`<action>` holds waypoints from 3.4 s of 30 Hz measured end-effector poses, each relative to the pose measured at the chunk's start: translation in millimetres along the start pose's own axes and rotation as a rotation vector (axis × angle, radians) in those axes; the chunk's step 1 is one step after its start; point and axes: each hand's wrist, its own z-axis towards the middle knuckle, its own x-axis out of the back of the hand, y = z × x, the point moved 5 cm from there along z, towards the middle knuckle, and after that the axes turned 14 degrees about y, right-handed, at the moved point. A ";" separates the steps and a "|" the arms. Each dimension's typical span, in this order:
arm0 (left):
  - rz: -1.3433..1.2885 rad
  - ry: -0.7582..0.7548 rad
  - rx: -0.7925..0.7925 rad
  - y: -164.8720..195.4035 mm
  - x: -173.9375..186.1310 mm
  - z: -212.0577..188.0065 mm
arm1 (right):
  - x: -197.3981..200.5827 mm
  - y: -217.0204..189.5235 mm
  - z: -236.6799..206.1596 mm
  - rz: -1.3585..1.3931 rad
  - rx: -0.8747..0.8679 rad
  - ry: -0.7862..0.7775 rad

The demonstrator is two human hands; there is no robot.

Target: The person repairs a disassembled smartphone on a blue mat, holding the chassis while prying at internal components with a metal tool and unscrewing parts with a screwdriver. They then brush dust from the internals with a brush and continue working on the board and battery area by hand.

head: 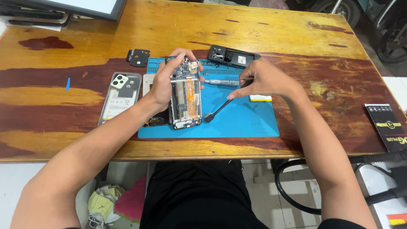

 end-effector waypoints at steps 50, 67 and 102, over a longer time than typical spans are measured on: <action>-0.142 0.251 0.086 0.4 9.0 5.1 | -21.9 11.0 -1.8 -0.364 -0.184 0.023; 0.070 0.140 0.086 -6.2 0.7 -1.4 | -28.1 11.5 -3.9 -0.261 -0.146 -0.022; -0.074 0.015 0.056 1.2 -3.8 -0.6 | 14.4 3.6 1.6 -0.361 -0.217 0.209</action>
